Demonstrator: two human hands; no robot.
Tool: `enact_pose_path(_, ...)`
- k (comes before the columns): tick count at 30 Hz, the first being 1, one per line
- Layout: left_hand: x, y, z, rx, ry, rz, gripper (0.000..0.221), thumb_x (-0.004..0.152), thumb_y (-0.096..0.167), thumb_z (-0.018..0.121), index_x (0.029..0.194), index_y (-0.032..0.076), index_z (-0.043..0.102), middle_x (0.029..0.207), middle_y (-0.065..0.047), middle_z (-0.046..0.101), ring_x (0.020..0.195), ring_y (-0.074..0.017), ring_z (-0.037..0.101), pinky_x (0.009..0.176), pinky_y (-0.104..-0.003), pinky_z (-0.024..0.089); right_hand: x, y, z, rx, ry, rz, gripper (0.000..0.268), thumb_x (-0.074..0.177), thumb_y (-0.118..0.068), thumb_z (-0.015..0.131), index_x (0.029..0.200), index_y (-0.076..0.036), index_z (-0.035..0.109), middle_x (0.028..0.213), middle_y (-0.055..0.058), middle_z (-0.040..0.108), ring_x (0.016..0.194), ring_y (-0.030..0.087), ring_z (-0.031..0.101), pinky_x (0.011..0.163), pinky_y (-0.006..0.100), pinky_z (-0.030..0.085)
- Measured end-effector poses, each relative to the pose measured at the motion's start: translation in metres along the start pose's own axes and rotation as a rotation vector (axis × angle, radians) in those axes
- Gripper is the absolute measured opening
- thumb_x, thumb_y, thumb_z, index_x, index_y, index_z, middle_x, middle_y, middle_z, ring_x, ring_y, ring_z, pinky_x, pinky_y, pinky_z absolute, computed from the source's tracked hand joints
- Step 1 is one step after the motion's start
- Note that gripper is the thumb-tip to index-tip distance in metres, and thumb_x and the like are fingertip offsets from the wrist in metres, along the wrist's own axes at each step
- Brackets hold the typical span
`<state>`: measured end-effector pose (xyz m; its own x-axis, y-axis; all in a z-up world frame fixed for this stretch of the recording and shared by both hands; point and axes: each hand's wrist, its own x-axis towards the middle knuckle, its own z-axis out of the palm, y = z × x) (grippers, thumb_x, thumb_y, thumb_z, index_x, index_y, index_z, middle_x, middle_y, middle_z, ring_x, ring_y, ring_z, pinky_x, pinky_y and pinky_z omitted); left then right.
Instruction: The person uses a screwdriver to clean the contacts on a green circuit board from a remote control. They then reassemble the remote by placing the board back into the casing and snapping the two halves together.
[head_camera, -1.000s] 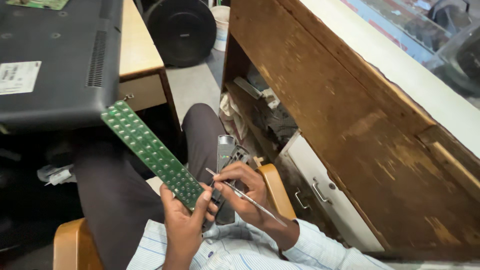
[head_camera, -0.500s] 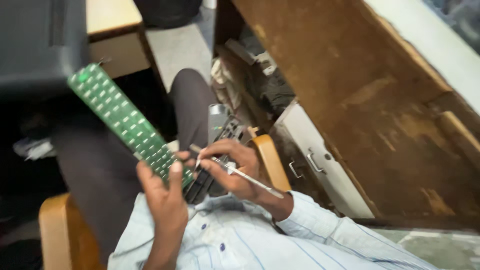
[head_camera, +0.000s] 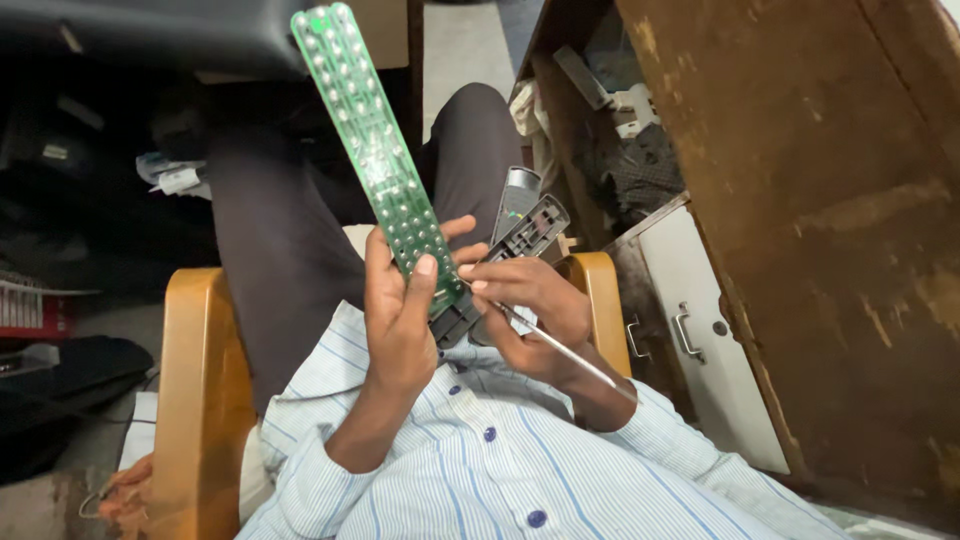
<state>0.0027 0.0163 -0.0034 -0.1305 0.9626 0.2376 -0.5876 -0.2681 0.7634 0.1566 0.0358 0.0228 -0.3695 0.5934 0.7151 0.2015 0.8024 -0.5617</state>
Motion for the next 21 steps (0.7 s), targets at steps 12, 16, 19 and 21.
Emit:
enact_pose_path(12,-0.005,0.026,0.017,-0.016,0.042,-0.001,0.043,0.111,0.012,0.043,0.15,0.003,0.027,0.148,-0.028,0.054,0.128,-0.034,0.065,0.105,-0.043,0.058,0.003,-0.01,-0.001,-0.092,0.0,-0.203,0.034,0.08,0.015,0.074,0.108,0.0,0.064,0.113,0.016,0.071,0.104,0.03,0.076,0.086,0.037,0.065)
enact_pose_path(16,-0.01,0.038,0.023,0.012,0.067,0.01,0.044,0.112,0.012,0.041,0.152,0.004,0.025,0.15,-0.027,0.052,0.133,-0.0335,0.062,0.109,-0.044,0.058,-0.002,-0.009,-0.003,-0.093,-0.008,-0.254,0.036,0.078,0.015,0.072,0.109,0.0,0.063,0.113,0.017,0.071,0.104,0.031,0.076,0.082,0.038,0.065)
enact_pose_path(19,-0.01,0.046,0.026,-0.047,0.036,-0.007,0.044,0.112,0.013,0.042,0.152,0.005,0.025,0.152,-0.027,0.05,0.134,-0.034,0.06,0.111,-0.046,0.056,-0.004,-0.011,-0.002,-0.095,-0.01,-0.251,0.036,0.079,0.016,0.071,0.11,0.0,0.063,0.114,0.017,0.072,0.106,0.031,0.076,0.084,0.038,0.066)
enact_pose_path(21,-0.01,0.049,0.026,-0.113,0.012,-0.035,0.043,0.113,0.02,0.041,0.151,0.004,0.026,0.151,-0.027,0.05,0.134,-0.0348,0.06,0.112,-0.047,0.055,-0.005,-0.013,-0.001,-0.107,-0.015,-0.261,0.035,0.079,0.016,0.071,0.109,0.0,0.064,0.115,0.015,0.072,0.107,0.031,0.076,0.087,0.038,0.065)
